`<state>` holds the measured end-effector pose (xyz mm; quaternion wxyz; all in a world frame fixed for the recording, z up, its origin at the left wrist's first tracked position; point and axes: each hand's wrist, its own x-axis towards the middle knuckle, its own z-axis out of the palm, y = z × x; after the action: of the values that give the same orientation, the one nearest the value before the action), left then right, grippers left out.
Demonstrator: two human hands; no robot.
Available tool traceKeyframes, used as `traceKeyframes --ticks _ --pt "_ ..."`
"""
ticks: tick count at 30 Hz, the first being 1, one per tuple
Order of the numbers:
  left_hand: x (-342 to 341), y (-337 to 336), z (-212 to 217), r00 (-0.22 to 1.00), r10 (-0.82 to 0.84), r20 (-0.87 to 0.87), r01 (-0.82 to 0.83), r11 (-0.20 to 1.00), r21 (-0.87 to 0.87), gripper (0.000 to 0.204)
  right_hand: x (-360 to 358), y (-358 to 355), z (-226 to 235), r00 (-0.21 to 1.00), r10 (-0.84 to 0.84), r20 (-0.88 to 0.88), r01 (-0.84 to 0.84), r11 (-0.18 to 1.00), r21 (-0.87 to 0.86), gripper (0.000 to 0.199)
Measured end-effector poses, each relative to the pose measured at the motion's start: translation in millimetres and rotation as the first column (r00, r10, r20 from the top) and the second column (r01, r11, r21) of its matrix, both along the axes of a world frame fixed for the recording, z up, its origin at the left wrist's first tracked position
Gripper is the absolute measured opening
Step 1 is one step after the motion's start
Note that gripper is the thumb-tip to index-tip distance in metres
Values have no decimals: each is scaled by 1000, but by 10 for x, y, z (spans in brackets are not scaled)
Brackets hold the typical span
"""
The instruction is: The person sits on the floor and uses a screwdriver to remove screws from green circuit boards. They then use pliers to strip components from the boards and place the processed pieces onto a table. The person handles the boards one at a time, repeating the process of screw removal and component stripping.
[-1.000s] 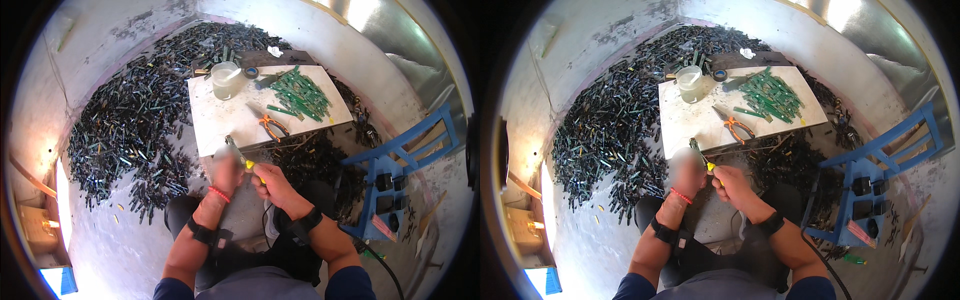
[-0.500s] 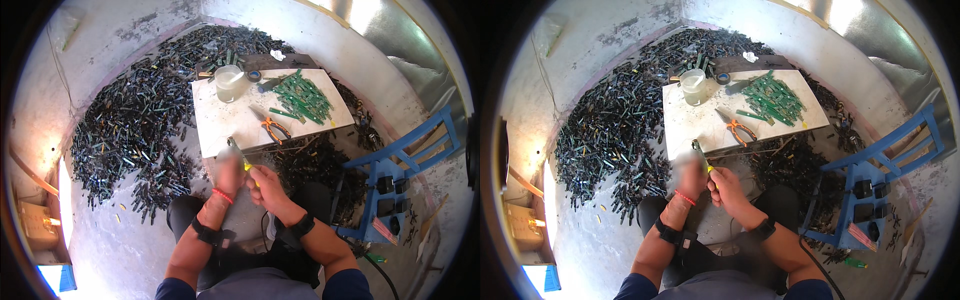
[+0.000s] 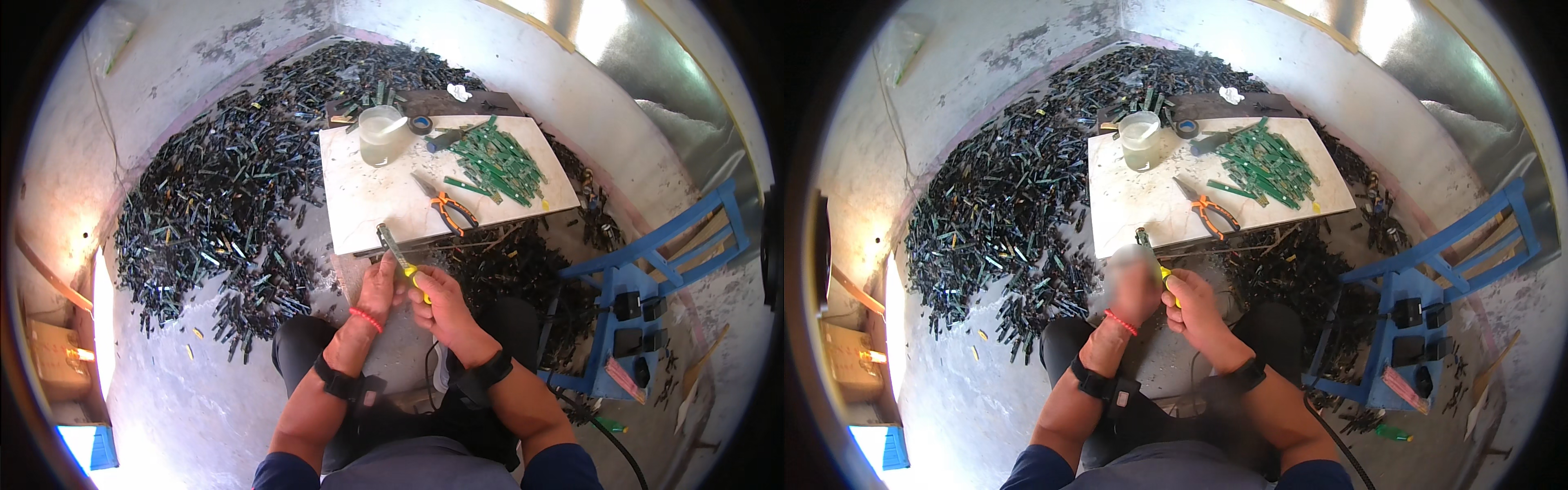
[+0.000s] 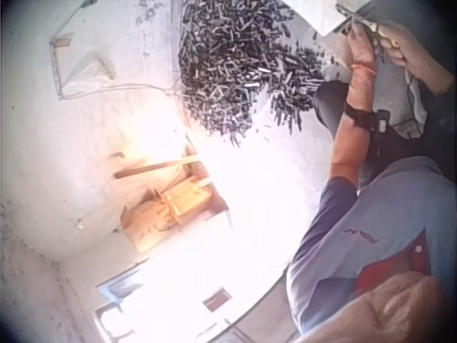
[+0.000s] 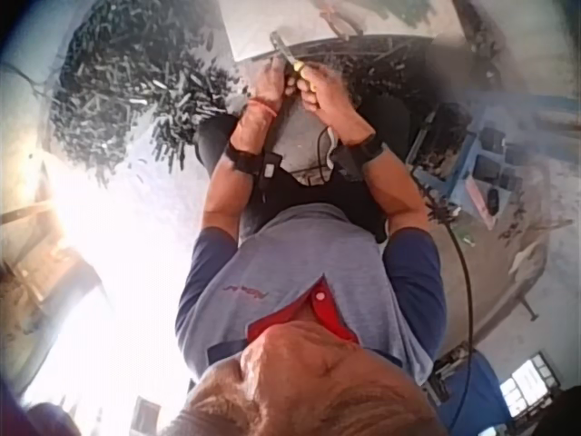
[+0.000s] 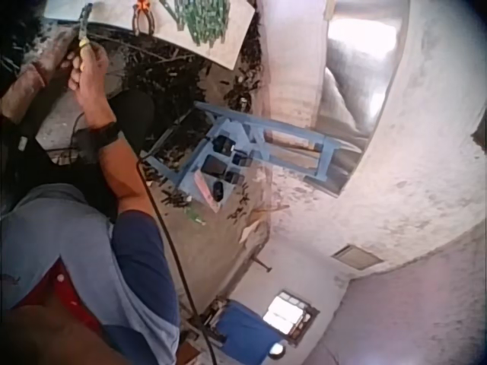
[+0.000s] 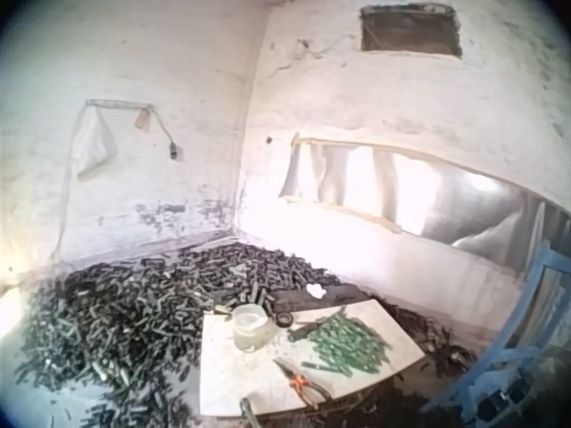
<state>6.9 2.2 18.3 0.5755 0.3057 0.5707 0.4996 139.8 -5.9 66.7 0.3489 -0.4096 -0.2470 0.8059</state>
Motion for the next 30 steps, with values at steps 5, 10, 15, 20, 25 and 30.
traceKeyframes --ticks 5,10,15,20,25,30 --pt "7 10 -76 1000 10 -4 -10 1000 27 11 -36 -26 2 998 -10 60 8 999 38 16" --pt "9 -9 -70 998 -8 67 3 998 65 17 -70 -42 -86 929 -73 364 -36 958 284 21" --pt "47 -24 -139 988 22 154 -32 998 62 45 -43 -4 -362 763 -356 539 -211 651 729 23" --pt "68 -14 -192 998 4 63 -11 994 107 44 -21 -36 -199 924 -48 379 -94 933 348 18" --pt "83 25 -172 1000 6 -12 -4 989 150 47 11 22 79 992 -1 127 13 996 -94 17" --pt "103 77 -181 990 25 -136 22 942 335 48 60 42 90 999 -33 -39 25 980 -197 20"
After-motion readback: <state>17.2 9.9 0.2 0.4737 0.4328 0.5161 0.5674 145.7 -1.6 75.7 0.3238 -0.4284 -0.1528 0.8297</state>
